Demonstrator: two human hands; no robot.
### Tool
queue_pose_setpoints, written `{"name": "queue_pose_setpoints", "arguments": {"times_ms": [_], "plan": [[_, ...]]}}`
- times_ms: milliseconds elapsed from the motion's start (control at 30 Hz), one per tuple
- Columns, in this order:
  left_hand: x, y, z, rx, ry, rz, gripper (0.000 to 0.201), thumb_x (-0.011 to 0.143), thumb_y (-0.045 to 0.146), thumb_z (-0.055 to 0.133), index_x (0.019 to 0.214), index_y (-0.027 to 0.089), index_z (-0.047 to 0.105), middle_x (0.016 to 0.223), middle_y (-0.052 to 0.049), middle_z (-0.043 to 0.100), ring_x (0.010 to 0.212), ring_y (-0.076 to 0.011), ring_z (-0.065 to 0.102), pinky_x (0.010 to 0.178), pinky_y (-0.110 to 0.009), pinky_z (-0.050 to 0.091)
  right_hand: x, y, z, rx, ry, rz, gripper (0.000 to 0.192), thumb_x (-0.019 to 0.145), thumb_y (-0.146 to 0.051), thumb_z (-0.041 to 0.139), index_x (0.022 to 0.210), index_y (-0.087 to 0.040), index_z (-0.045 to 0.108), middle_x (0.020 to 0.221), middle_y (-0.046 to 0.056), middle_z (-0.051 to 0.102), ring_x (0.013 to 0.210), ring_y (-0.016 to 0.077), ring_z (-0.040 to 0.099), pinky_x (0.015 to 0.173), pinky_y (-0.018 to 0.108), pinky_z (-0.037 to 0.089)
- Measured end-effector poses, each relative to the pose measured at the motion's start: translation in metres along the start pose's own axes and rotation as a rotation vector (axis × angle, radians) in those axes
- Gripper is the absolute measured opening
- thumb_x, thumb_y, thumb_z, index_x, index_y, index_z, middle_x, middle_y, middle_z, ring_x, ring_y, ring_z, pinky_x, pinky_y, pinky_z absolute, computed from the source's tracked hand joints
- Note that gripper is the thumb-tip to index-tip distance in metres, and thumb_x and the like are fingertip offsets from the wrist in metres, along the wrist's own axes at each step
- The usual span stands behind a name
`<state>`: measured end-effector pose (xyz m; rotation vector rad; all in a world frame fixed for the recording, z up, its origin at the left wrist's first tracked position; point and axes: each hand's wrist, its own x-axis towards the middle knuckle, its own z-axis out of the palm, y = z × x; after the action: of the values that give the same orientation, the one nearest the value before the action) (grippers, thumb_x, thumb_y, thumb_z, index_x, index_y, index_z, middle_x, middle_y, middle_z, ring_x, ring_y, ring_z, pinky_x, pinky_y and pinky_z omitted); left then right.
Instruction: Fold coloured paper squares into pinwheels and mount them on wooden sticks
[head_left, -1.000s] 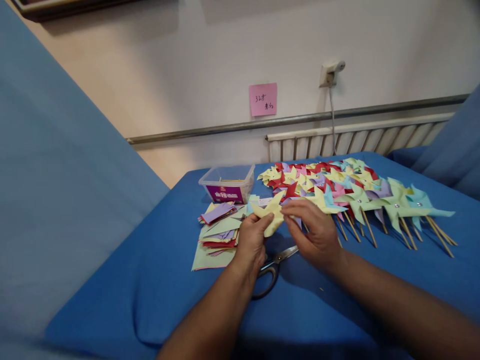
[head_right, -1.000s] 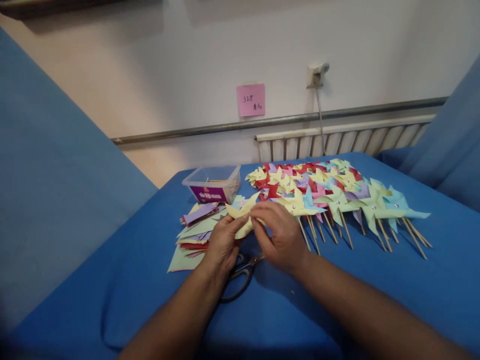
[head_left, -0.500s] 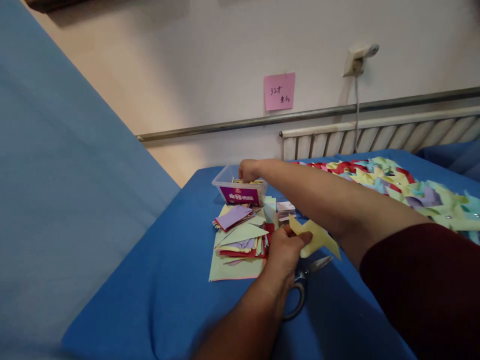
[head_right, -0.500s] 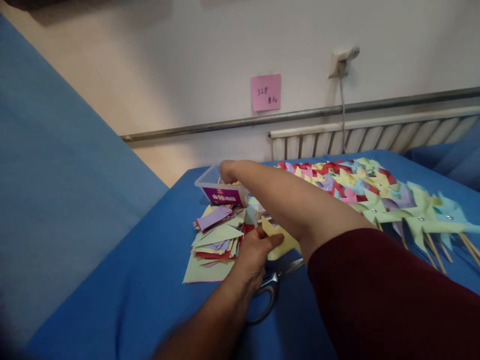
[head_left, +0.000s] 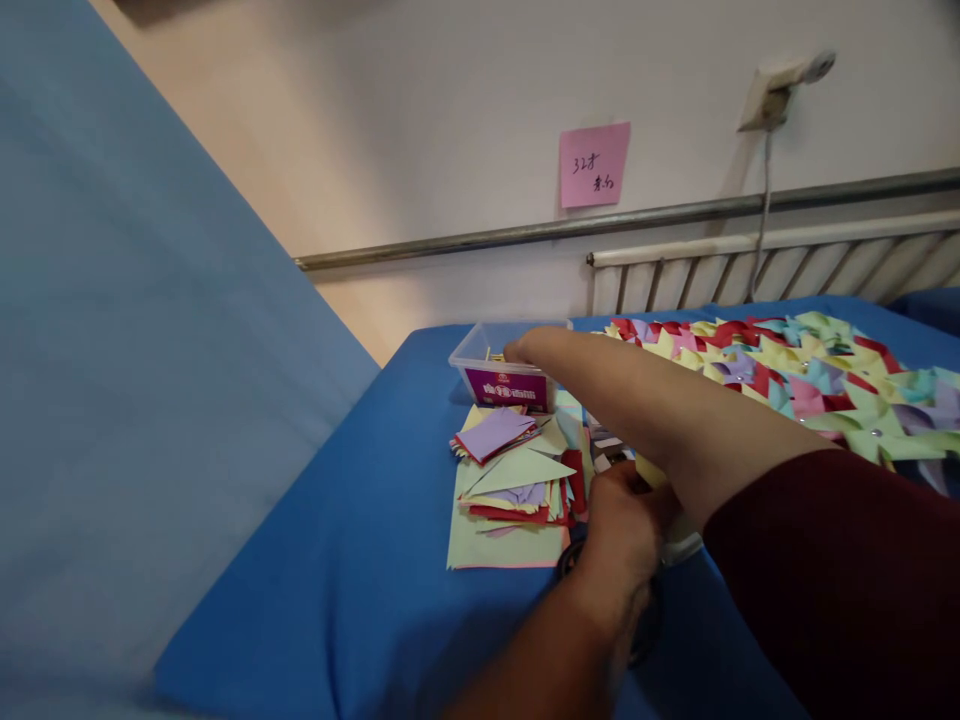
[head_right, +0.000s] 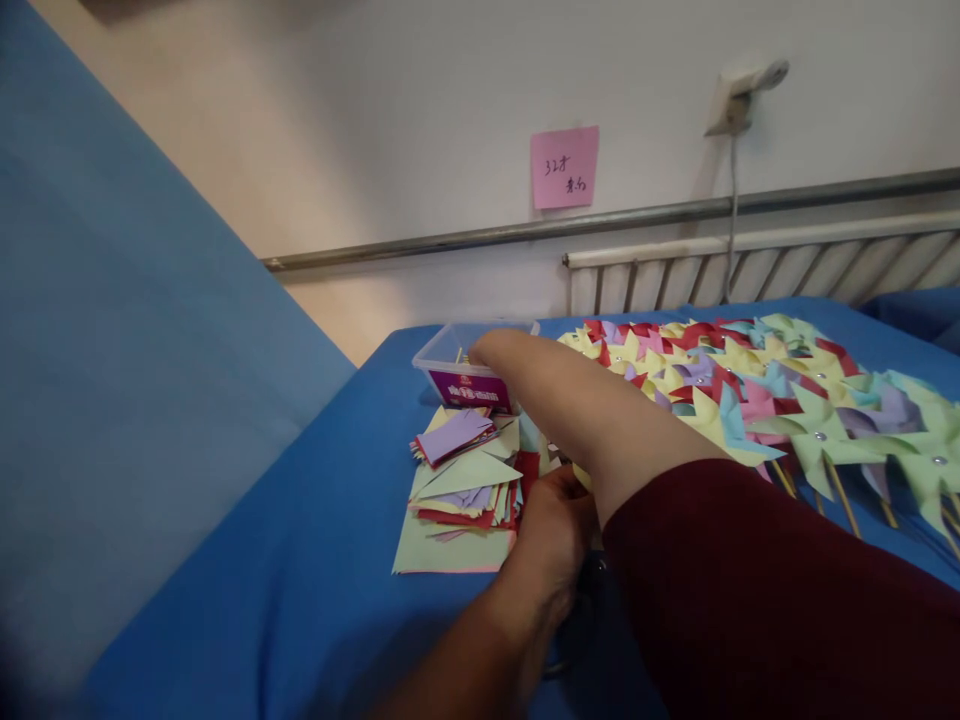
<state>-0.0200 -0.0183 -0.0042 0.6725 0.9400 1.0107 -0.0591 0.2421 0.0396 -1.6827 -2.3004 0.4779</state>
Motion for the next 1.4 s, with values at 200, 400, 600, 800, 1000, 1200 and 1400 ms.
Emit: {"name": "queue_pose_setpoints", "arguments": {"times_ms": [200,400,600,800,1000,1200,1400], "plan": [[0.007,-0.003,-0.003,-0.004,0.006,0.005,0.036,0.046,0.037,0.089,0.072,0.016,0.075,0.075,-0.009,0.074,0.064,-0.0216,0.066,0.060,-0.031,0.050,-0.004,0.000,-0.005,0.031,-0.208,0.102,0.015,0.055,-0.015,0.082,0.055,-0.010,0.068,0.063,0.007,0.072,0.068,0.0219,0.068,0.072,0.036,0.052],[0.016,-0.006,-0.008,0.040,0.106,0.059,0.032,0.048,0.026,0.087,0.077,0.015,0.076,0.075,-0.008,0.074,0.065,-0.0201,0.066,0.062,-0.030,0.051,-0.014,-0.007,-0.026,0.071,0.000,0.034,0.006,0.063,-0.005,0.074,0.060,-0.006,0.069,0.078,0.015,0.074,0.087,0.0267,0.069,0.081,0.033,0.050],[0.017,-0.004,-0.012,0.091,0.099,0.129,0.024,0.055,0.022,0.080,0.076,0.013,0.074,0.072,-0.007,0.074,0.059,-0.0169,0.064,0.058,-0.027,0.048,-0.050,0.013,-0.060,0.203,0.229,-0.028,0.013,0.088,-0.016,0.060,0.088,-0.010,0.071,0.084,0.015,0.075,0.087,0.0234,0.070,0.082,0.032,0.051],[0.017,0.005,-0.015,0.102,0.137,0.185,0.031,0.054,0.027,0.082,0.080,0.013,0.074,0.073,-0.007,0.074,0.061,-0.0187,0.066,0.061,-0.029,0.050,-0.145,0.035,-0.094,0.647,0.501,-0.146,0.027,0.101,-0.024,0.040,0.118,-0.014,0.058,0.068,0.001,0.068,0.051,0.0099,0.056,0.054,0.021,0.045],[0.028,0.018,-0.023,0.135,0.255,0.426,0.036,0.053,0.032,0.083,0.081,0.012,0.072,0.073,-0.004,0.072,0.058,-0.0141,0.061,0.060,-0.026,0.047,-0.284,0.039,-0.057,1.145,0.330,-0.126,0.031,0.094,-0.043,0.050,0.103,-0.017,0.065,0.053,-0.006,0.056,0.040,0.0072,0.043,0.040,0.019,0.031],[0.032,0.027,-0.025,0.145,0.398,0.634,0.036,0.056,0.033,0.080,0.083,0.012,0.071,0.074,-0.003,0.072,0.063,-0.0152,0.062,0.064,-0.028,0.049,-0.324,0.055,0.033,1.377,-0.054,0.001,0.041,0.083,-0.053,0.058,0.101,-0.017,0.061,0.051,-0.007,0.057,0.034,0.0062,0.037,0.038,0.020,0.024],[0.026,0.025,-0.017,0.305,0.408,0.710,0.026,0.061,0.031,0.079,0.078,0.013,0.071,0.073,-0.002,0.071,0.064,-0.0145,0.061,0.064,-0.026,0.048,-0.314,0.067,0.034,1.397,-0.047,0.007,0.048,0.081,-0.062,0.059,0.095,-0.016,0.063,0.049,-0.006,0.053,0.037,0.0065,0.036,0.040,0.021,0.023]]}}
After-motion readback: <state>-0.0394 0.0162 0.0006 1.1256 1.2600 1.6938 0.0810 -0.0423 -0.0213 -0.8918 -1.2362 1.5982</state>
